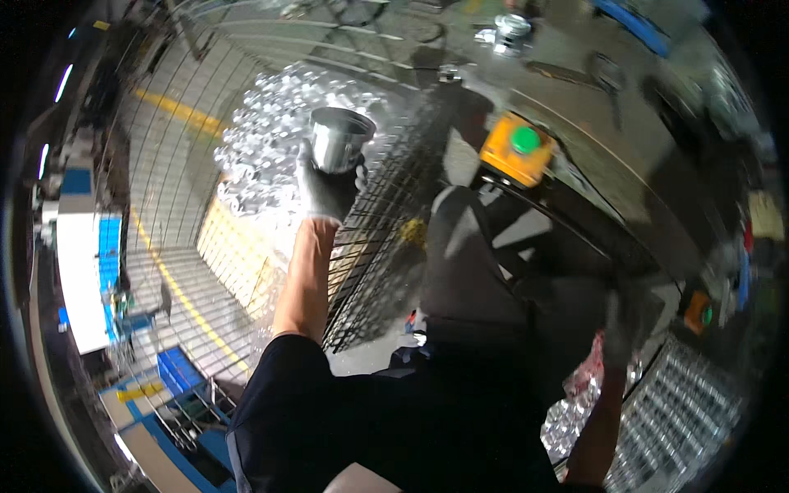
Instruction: The person is loading metal pistons or cylinders into a machine and then placing them onto a pallet.
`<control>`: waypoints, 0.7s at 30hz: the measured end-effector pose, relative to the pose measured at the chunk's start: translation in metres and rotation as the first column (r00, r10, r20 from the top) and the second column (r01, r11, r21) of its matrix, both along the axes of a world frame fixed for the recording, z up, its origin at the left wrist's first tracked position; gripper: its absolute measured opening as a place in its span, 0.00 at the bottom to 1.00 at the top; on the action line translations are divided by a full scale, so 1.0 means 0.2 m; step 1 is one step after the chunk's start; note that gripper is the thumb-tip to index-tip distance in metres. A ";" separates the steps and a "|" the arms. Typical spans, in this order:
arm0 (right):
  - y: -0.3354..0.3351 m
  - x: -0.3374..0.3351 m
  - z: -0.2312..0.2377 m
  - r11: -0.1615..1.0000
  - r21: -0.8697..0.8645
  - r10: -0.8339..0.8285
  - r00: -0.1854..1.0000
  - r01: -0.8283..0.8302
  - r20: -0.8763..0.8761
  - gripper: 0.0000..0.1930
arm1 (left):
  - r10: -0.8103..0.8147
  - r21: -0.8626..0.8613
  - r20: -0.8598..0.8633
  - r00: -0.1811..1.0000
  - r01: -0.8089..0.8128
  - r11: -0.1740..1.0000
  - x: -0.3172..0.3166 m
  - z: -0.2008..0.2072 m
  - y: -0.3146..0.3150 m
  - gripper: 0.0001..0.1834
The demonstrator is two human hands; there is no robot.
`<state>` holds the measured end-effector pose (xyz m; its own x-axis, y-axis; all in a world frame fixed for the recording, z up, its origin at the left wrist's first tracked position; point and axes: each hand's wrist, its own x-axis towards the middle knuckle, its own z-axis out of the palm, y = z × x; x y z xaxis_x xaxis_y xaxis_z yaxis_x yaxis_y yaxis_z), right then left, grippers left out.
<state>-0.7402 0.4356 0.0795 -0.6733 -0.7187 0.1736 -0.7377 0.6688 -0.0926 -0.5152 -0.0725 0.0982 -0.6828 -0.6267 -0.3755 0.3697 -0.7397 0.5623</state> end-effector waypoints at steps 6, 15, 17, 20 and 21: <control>-1.08 0.21 0.64 0.725 -0.667 0.497 0.802 -0.174 0.331 0.21 | -0.375 0.187 -0.246 0.894 0.423 0.887 -0.39 0.37 0.67 0.36; -0.70 -0.06 0.77 0.640 -0.765 0.257 0.959 -0.075 0.121 0.21 | -0.605 -0.322 -0.286 0.743 0.520 0.791 -0.81 0.52 1.07 0.28; -0.56 -0.06 0.80 0.586 -0.785 0.117 0.937 0.202 0.329 0.22 | -0.632 -0.268 -0.209 0.746 0.577 0.771 -1.01 0.55 1.10 0.30; -0.42 -0.04 0.72 0.576 -0.781 0.064 0.940 0.241 0.336 0.21 | -0.666 -0.161 -0.231 0.709 0.648 0.745 -1.40 0.61 1.13 0.27; -0.38 -0.04 0.69 0.596 -0.768 0.029 0.950 0.233 0.311 0.21 | -0.666 -0.113 -0.199 0.719 0.659 0.744 -1.52 0.62 1.13 0.26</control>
